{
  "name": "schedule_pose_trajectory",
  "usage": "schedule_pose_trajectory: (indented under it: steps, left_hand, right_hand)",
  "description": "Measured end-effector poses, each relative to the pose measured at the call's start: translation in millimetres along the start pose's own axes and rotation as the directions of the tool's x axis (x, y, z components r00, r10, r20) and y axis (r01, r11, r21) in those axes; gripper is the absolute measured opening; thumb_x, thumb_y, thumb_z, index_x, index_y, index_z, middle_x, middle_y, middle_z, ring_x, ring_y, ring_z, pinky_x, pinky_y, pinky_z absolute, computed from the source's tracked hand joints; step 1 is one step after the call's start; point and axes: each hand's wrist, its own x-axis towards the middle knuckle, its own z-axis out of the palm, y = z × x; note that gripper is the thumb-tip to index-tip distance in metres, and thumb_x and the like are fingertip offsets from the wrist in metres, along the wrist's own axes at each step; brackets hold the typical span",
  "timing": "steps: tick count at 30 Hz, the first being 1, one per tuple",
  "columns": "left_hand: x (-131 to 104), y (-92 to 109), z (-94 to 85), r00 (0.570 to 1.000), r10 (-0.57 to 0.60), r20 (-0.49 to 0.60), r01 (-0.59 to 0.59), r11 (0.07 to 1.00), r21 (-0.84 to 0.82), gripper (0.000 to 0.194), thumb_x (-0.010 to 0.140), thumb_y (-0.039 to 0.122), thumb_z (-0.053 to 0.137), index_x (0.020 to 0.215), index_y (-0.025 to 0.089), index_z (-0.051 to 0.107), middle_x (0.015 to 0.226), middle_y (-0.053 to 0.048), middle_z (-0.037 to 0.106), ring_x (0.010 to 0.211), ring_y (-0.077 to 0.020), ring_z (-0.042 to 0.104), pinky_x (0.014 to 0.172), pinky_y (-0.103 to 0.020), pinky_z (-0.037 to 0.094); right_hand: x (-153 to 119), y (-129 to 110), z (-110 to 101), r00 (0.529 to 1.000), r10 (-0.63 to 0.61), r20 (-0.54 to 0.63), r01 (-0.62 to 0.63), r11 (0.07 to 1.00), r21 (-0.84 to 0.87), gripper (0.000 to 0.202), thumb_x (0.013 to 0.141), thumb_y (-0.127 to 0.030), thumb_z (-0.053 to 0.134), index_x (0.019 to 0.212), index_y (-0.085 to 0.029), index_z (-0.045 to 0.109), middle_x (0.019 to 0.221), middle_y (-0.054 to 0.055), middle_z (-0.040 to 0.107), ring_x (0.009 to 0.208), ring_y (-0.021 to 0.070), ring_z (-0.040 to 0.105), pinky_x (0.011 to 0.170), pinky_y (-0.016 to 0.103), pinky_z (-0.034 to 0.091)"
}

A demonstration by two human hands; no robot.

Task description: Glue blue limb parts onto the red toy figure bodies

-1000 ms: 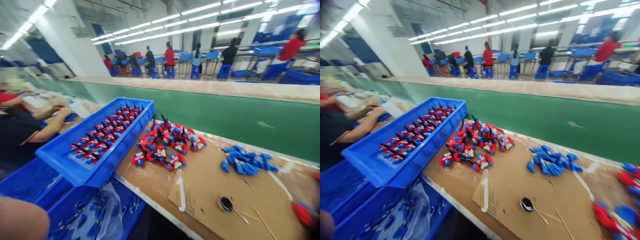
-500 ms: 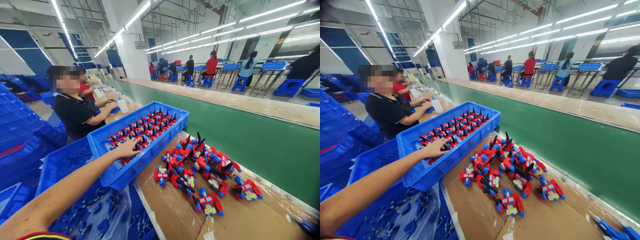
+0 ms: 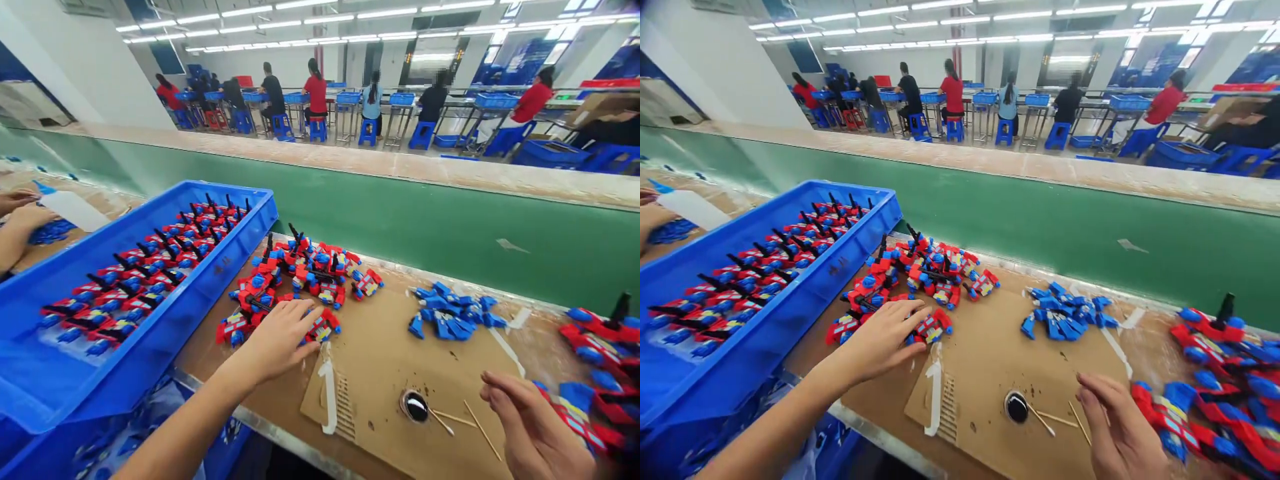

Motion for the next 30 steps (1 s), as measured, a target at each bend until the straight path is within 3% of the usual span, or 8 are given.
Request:
schedule_pose_trajectory:
  steps: [3,11,17,20,22,24,27,30]
  left_hand:
    - [39,10,10.0,0.962,-0.078,0.261,0.028,0.981,0.189,0.050,0.097,0.037,0.058,0.139,0.011,0.054,0.132,-0.020,0.061,0.117,-0.0372,0.059,0.097,-0.048,0.050]
    - [61,22,19.5,0.907,-0.081,0.413,-0.036,0.963,0.267,0.057,0.071,0.027,0.085,0.121,0.009,0.064,0.123,-0.022,0.067,0.122,-0.0429,0.056,0.100,-0.054,0.048]
    - [39,28,-3.8,0.936,-0.073,0.343,-0.003,0.976,0.217,0.043,0.090,0.030,0.065,0.128,0.012,0.057,0.129,-0.022,0.061,0.121,-0.0408,0.057,0.091,-0.052,0.051]
    - [1,28,-25.3,0.990,-0.071,0.118,0.100,0.960,-0.262,0.033,0.093,0.044,0.061,0.113,0.019,0.059,0.107,-0.012,0.068,0.100,-0.0317,0.066,0.081,-0.040,0.053]
    - [-28,31,-22.6,0.981,-0.194,0.018,0.153,0.712,-0.685,0.039,0.090,0.057,0.062,0.107,0.023,0.058,0.085,-0.005,0.066,0.074,-0.0232,0.065,0.065,-0.032,0.052]
    - [-49,37,-2.9,0.947,-0.318,0.037,0.137,0.299,-0.944,0.051,0.082,0.071,0.066,0.104,0.025,0.059,0.078,-0.002,0.063,0.058,-0.0177,0.059,0.054,-0.028,0.048]
    - [-60,57,41.9,0.915,-0.333,0.226,0.133,-0.279,-0.951,0.065,0.066,0.081,0.074,0.095,0.024,0.062,0.084,-0.003,0.064,0.056,-0.0163,0.059,0.049,-0.028,0.050]
    - [-55,81,74.1,0.872,-0.322,0.368,0.160,-0.523,-0.837,0.058,0.070,0.073,0.077,0.099,0.025,0.065,0.088,-0.004,0.064,0.063,-0.0154,0.062,0.054,-0.026,0.054]
  right_hand:
    - [20,-12,-4,0.994,-0.069,0.086,0.067,0.997,0.023,0.015,0.095,-0.036,0.062,0.103,-0.027,0.071,0.092,0.005,0.072,0.077,0.0203,0.069,0.066,0.031,0.055]
    - [46,-12,5,0.971,-0.089,0.221,0.110,0.990,-0.083,0.018,0.100,-0.029,0.054,0.106,-0.022,0.069,0.094,0.006,0.070,0.079,0.0191,0.066,0.066,0.031,0.053]
    - [97,-18,55,0.702,-0.340,0.626,0.553,0.814,-0.178,0.040,0.082,0.007,0.050,0.100,-0.019,0.074,0.107,0.007,0.071,0.101,0.0215,0.062,0.089,0.033,0.052]
    - [119,-28,66,0.654,-0.387,0.650,0.550,0.833,-0.058,0.033,0.080,0.007,0.053,0.081,-0.020,0.072,0.081,0.000,0.069,0.091,0.0161,0.063,0.088,0.027,0.052]
    - [111,-30,58,0.707,-0.386,0.593,0.485,0.874,-0.009,0.028,0.089,-0.002,0.050,0.092,-0.020,0.071,0.087,0.001,0.070,0.092,0.0159,0.065,0.089,0.028,0.054]
    - [83,-32,42,0.798,-0.343,0.496,0.387,0.922,0.015,0.028,0.098,-0.010,0.042,0.116,-0.020,0.062,0.106,0.005,0.071,0.098,0.0167,0.067,0.089,0.030,0.057]
    - [22,-37,16,0.918,-0.206,0.339,0.167,0.976,0.139,0.032,0.101,-0.020,0.050,0.133,-0.024,0.047,0.112,0.008,0.071,0.096,0.0173,0.072,0.081,0.029,0.061]
    - [-19,-49,4,0.941,-0.141,0.308,0.098,0.984,0.152,0.036,0.091,-0.017,0.065,0.125,-0.028,0.058,0.105,0.003,0.074,0.091,0.0181,0.073,0.080,0.029,0.061]
